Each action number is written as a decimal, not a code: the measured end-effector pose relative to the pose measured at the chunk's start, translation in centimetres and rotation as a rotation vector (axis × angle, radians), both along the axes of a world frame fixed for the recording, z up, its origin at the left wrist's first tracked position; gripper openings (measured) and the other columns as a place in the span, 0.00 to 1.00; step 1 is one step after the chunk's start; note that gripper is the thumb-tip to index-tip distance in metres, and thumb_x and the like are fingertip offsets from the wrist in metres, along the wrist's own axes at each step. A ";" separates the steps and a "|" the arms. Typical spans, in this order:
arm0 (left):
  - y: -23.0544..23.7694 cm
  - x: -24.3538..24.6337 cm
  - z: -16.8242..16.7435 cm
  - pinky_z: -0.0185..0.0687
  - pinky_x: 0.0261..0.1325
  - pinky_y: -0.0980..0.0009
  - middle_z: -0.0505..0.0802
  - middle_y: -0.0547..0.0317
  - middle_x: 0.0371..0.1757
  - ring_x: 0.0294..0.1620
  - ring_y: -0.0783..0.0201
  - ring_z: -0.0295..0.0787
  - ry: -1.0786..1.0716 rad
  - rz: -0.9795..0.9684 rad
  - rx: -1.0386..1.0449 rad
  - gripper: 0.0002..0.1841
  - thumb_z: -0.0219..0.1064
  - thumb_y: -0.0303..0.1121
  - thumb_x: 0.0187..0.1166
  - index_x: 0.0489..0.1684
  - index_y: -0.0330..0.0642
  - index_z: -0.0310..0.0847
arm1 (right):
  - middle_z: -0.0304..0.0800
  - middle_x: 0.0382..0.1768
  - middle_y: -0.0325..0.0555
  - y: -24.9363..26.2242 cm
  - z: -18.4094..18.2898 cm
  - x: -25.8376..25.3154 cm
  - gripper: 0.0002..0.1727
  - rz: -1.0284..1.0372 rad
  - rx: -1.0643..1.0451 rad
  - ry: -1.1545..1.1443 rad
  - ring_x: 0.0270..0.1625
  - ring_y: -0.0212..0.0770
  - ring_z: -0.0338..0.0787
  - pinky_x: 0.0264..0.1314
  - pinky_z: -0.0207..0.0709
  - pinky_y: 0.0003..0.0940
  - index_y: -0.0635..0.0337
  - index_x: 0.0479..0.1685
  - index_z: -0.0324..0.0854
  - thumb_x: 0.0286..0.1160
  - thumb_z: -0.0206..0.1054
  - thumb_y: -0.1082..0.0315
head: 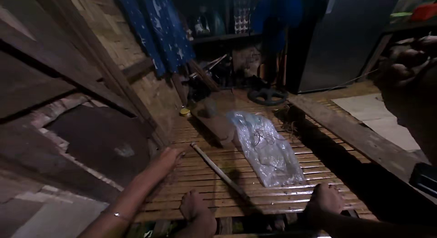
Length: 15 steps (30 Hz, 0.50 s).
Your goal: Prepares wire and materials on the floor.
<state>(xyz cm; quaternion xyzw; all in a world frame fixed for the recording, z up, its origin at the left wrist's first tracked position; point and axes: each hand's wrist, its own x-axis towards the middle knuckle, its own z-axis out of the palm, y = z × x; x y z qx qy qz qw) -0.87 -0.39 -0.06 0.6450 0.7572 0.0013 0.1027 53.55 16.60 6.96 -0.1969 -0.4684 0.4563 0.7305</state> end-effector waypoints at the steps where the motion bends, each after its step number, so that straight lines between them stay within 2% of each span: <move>1: -0.2 -0.4 -0.2 0.83 0.59 0.45 0.93 0.38 0.47 0.46 0.43 0.91 0.000 0.001 0.011 0.19 0.50 0.36 0.95 0.67 0.33 0.83 | 0.82 0.29 0.31 -0.4 0.1 -0.3 0.07 0.004 0.003 -0.009 0.28 0.29 0.85 0.39 0.86 0.31 0.47 0.47 0.78 0.84 0.60 0.57; 3: -0.4 -0.6 0.0 0.81 0.62 0.44 0.92 0.36 0.49 0.49 0.41 0.91 -0.006 0.025 0.003 0.20 0.49 0.35 0.95 0.65 0.31 0.82 | 0.79 0.26 0.29 -2.6 1.1 -2.3 0.06 -0.028 -0.044 0.030 0.24 0.26 0.81 0.34 0.83 0.26 0.46 0.43 0.77 0.86 0.56 0.60; 4: -0.5 -0.6 0.0 0.80 0.63 0.43 0.92 0.35 0.50 0.50 0.40 0.90 -0.016 0.036 -0.002 0.20 0.48 0.35 0.95 0.67 0.30 0.82 | 0.75 0.23 0.25 -4.5 2.3 -4.2 0.08 -0.100 -0.124 0.050 0.21 0.22 0.76 0.29 0.78 0.20 0.42 0.39 0.72 0.89 0.52 0.60; 6: -0.5 -1.1 -0.4 0.81 0.61 0.44 0.92 0.37 0.48 0.48 0.42 0.90 -0.012 0.026 0.011 0.20 0.48 0.35 0.95 0.66 0.30 0.82 | 0.72 0.21 0.23 -6.5 3.7 -6.1 0.10 -0.174 -0.230 0.070 0.19 0.20 0.72 0.27 0.74 0.16 0.39 0.36 0.69 0.89 0.50 0.60; 9: -0.4 -1.5 -0.6 0.81 0.59 0.45 0.93 0.39 0.46 0.46 0.43 0.90 0.016 0.006 0.004 0.20 0.48 0.36 0.95 0.64 0.31 0.82 | 0.72 0.22 0.24 -7.3 4.1 -6.7 0.09 -0.192 -0.253 0.054 0.20 0.21 0.72 0.28 0.74 0.18 0.39 0.37 0.68 0.90 0.50 0.61; 13: 0.1 -1.9 -0.5 0.77 0.65 0.39 0.92 0.37 0.51 0.55 0.38 0.89 0.064 0.043 -0.089 0.22 0.47 0.39 0.96 0.64 0.34 0.83 | 0.72 0.22 0.25 -7.2 4.2 -7.0 0.08 -0.200 -0.247 0.057 0.19 0.22 0.72 0.27 0.74 0.18 0.40 0.38 0.69 0.89 0.52 0.62; 15: 0.2 -2.0 -0.5 0.75 0.67 0.35 0.92 0.34 0.53 0.58 0.35 0.88 0.057 0.040 -0.119 0.22 0.47 0.39 0.96 0.64 0.31 0.83 | 0.72 0.22 0.25 -7.2 4.2 -7.0 0.08 -0.199 -0.233 0.042 0.19 0.22 0.73 0.27 0.74 0.18 0.40 0.37 0.70 0.89 0.52 0.62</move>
